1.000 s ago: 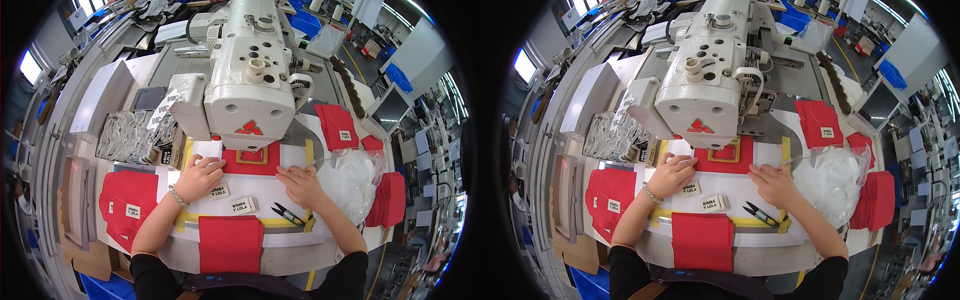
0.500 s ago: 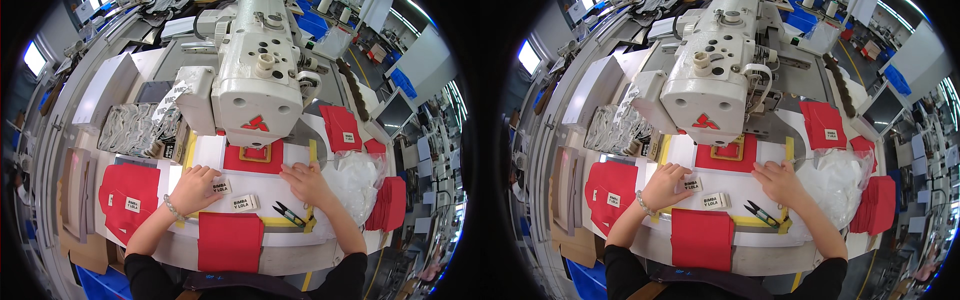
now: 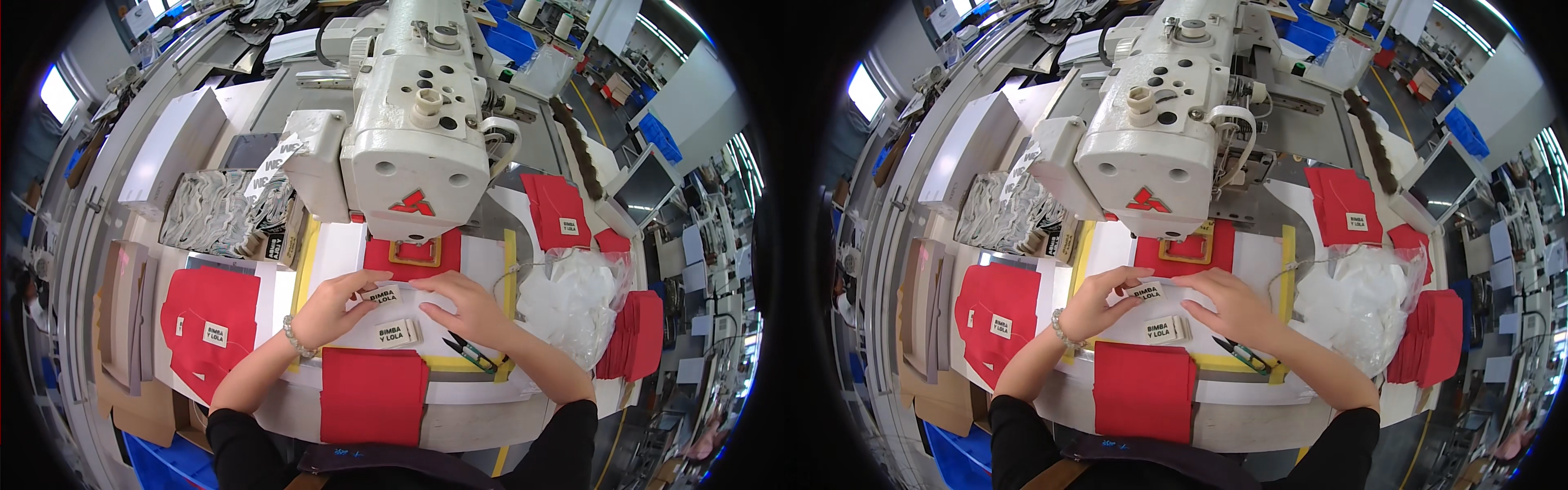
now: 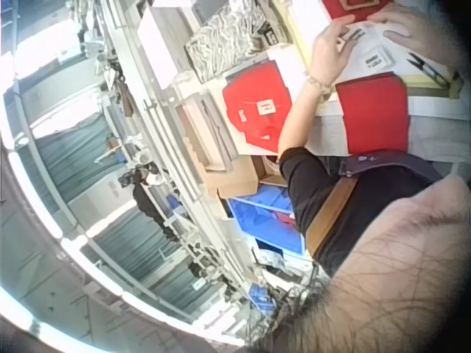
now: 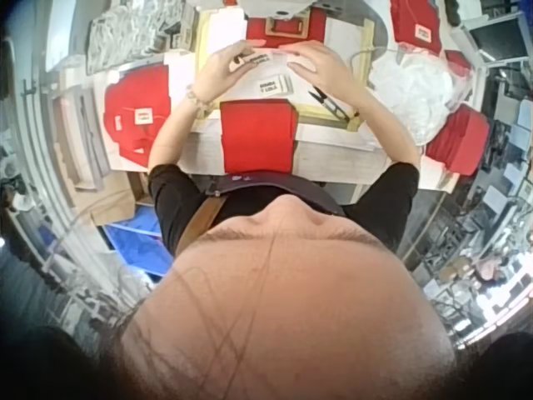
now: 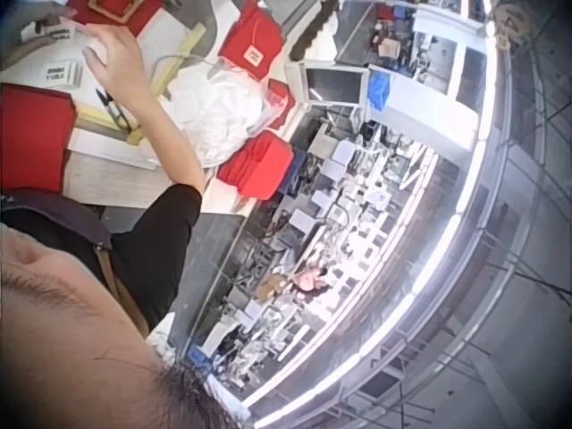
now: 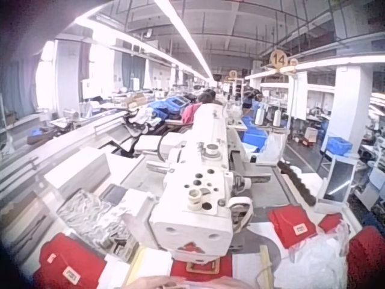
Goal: The person uses a sewing machine to attach white rectangular labels to red fabric pieces. They repeatedly pick up a red fabric piece, place it under the machine's presser foot, align a label, and sew it in place. After sewing, they cut the thread and move the finished piece to a stack on the left.
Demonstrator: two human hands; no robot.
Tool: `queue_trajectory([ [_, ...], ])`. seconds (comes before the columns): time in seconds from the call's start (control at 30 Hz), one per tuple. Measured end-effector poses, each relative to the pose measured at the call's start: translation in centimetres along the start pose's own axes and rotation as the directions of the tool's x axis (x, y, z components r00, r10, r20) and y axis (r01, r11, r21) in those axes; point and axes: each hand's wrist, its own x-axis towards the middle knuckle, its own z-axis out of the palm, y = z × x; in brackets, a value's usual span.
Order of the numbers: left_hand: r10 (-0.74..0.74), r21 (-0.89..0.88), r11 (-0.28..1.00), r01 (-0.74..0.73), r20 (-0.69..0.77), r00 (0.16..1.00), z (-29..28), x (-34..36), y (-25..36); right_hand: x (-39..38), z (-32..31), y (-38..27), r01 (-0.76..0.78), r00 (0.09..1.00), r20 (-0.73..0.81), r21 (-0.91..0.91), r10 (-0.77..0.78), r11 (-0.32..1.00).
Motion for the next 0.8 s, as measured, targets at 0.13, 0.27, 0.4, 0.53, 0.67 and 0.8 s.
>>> queue_trajectory([
  [0.13, -0.042, -0.044, 0.998, 0.042, 0.000, 0.999, 0.5, 0.6, 0.4, 1.1, 1.4, -1.0, -0.185, 0.982, 0.035, 0.341, 0.184, 0.922],
  [0.27, -0.008, -0.069, 0.998, 0.008, 0.007, 1.000, 1.1, 0.8, -0.5, 1.6, 1.9, -0.2, -0.189, 0.982, 0.047, 0.379, 0.185, 0.906],
  [0.4, -0.096, -0.224, 0.970, 0.095, 0.010, 0.995, 0.4, 1.5, -0.4, 2.0, 1.9, 1.0, -0.223, 0.974, 0.042, 0.385, 0.224, 0.895],
  [0.53, -0.030, -0.062, 0.998, 0.032, 0.027, 0.999, -0.5, 1.9, -0.7, 2.8, 1.0, 3.7, -0.311, 0.945, 0.023, 0.370, 0.326, 0.875],
  [0.67, 0.060, 0.219, 0.973, -0.079, 0.096, 0.994, -0.3, 2.3, -1.4, 3.7, 1.0, 5.0, -0.342, 0.925, -0.032, 0.367, 0.380, 0.865],
  [0.8, 0.142, 0.398, 0.898, -0.187, 0.139, 0.980, 0.8, 2.6, -1.7, 4.5, 0.6, 4.7, -0.366, 0.914, -0.087, 0.243, 0.396, 0.898],
])
